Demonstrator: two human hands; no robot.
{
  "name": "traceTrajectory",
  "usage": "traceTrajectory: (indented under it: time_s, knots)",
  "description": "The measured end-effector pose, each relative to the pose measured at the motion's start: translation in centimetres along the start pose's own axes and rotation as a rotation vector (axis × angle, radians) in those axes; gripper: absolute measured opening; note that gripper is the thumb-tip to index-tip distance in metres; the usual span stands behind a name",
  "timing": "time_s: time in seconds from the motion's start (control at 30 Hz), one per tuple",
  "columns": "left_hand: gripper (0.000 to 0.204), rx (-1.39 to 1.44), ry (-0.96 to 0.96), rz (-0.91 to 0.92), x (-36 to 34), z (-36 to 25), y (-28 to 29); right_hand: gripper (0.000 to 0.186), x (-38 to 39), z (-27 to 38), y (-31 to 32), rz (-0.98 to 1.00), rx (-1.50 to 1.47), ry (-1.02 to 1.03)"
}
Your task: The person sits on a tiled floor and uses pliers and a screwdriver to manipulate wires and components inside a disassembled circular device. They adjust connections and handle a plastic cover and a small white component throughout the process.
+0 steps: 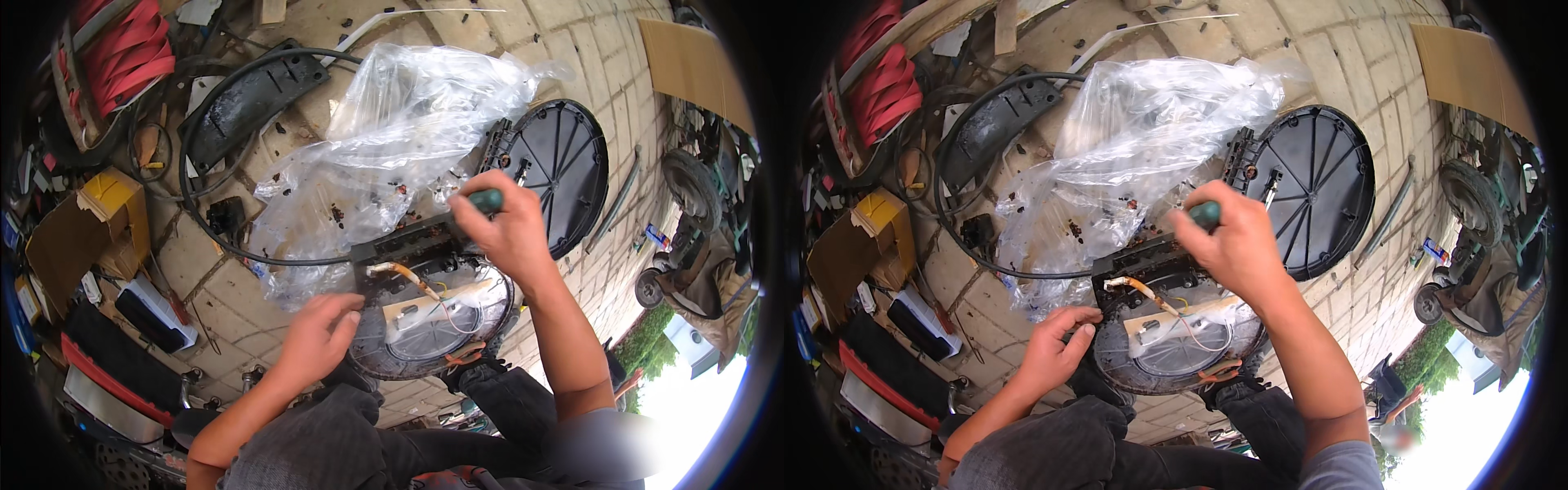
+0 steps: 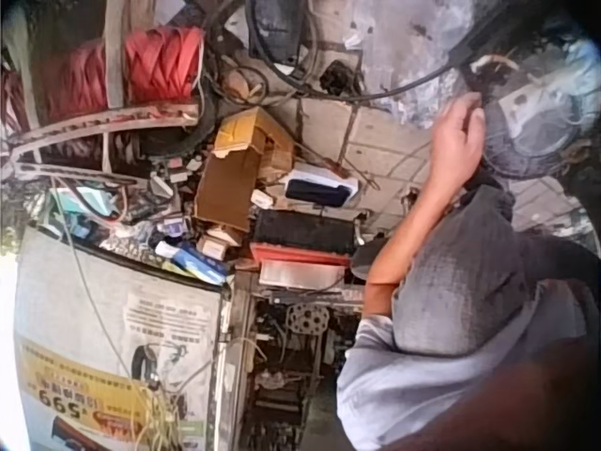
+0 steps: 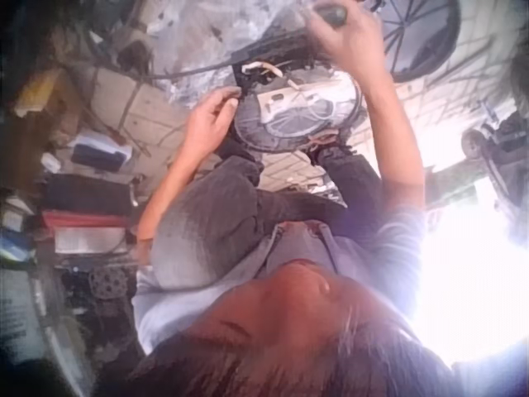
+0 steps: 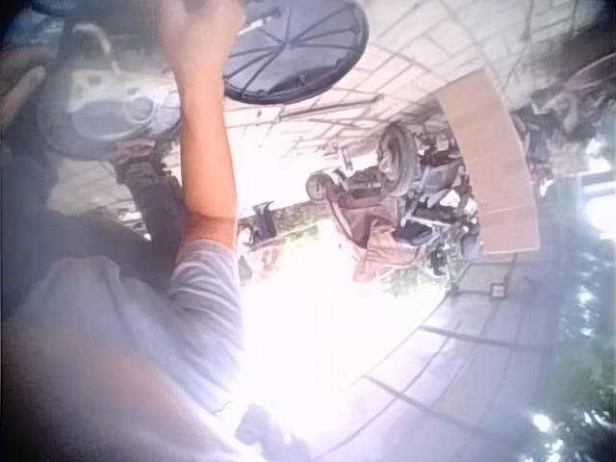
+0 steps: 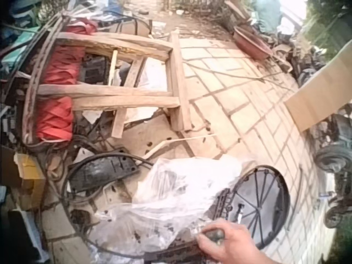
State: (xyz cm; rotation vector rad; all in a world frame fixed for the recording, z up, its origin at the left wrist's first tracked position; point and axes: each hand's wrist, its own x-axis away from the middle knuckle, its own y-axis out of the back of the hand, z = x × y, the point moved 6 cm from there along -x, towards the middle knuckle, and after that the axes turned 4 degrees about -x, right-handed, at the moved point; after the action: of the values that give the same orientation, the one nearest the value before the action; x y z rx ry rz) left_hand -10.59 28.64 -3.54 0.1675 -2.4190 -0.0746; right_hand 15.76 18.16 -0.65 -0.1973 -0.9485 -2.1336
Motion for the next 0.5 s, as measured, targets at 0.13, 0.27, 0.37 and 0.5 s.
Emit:
traceTrajectory:
  time_s: [0.13, 0.27, 0.37, 0.5]
  knots:
    - [0.021, 0.017, -0.005, -0.002, 0.1, 0.3, -0.1, 0.02, 0.4, 0.3, 0.5, -0.007, -0.042, -0.027]
    - [0.02, 0.014, -0.001, 0.0, 0.1, 0.1, -0.1, 0.019, 0.9, -0.1, -0.1, 0.006, -0.014, -0.024]
    - [0.021, -0.005, -0.011, -0.003, 0.1, 0.1, -0.1, 0.014, 0.9, 0.2, 1.0, -0.116, -0.05, -0.001]
    - [0.021, 0.016, 0.002, -0.004, 0.1, 0.1, 0.0, 0.013, 1.4, 0.4, 0.3, 0.024, -0.002, -0.063]
